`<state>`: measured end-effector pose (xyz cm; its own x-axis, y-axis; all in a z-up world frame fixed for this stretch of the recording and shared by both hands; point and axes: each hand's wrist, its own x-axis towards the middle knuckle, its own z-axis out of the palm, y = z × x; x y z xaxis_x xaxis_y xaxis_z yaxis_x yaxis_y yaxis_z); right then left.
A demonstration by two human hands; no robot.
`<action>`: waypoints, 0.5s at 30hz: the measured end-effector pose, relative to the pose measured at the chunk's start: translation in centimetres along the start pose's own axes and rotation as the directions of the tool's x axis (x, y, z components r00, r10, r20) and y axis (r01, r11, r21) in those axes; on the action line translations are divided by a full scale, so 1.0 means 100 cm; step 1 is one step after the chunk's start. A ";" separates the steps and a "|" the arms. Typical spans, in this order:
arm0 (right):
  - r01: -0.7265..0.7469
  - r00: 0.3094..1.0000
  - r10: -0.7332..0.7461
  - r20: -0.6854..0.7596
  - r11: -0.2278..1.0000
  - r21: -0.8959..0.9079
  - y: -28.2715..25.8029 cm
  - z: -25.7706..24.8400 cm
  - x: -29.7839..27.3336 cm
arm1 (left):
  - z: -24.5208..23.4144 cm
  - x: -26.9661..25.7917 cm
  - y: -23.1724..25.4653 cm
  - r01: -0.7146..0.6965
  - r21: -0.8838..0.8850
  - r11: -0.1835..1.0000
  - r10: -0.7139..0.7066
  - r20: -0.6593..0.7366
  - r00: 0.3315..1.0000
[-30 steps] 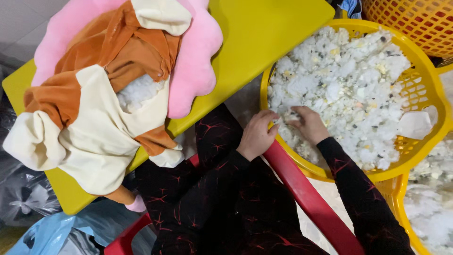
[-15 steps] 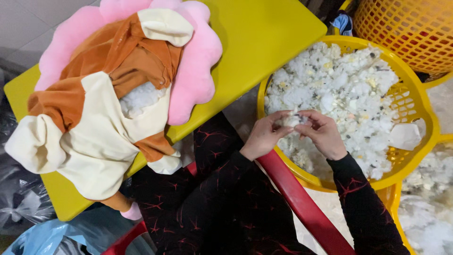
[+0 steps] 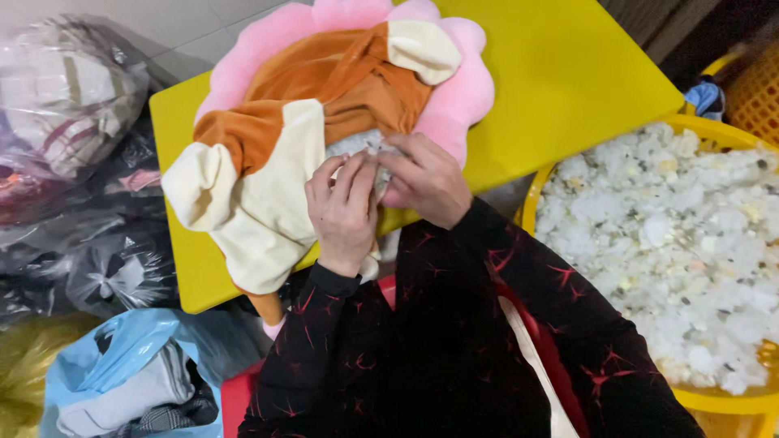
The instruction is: The person repeatedly takes handfuls of white stuffing from a yellow basket and inserts them into a large plush toy on a yellow table. They push and distribute the stuffing inside the toy, occasionally adjusting the opening and turning the toy to access different areas.
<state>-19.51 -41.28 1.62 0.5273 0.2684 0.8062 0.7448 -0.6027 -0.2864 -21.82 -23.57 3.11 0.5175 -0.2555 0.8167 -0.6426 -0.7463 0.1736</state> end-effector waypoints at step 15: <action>0.106 0.982 -0.066 0.178 0.968 -0.228 0.023 0.049 0.008 | 0.017 -0.036 -0.037 -0.111 0.328 0.938 -0.008 0.341 0.940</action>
<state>-15.36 -38.76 -0.92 0.5416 0.4366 0.7183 0.6835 -0.7262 -0.0740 -20.33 -21.00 -1.41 0.6840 -0.4437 0.5790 -0.4746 -0.8735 -0.1086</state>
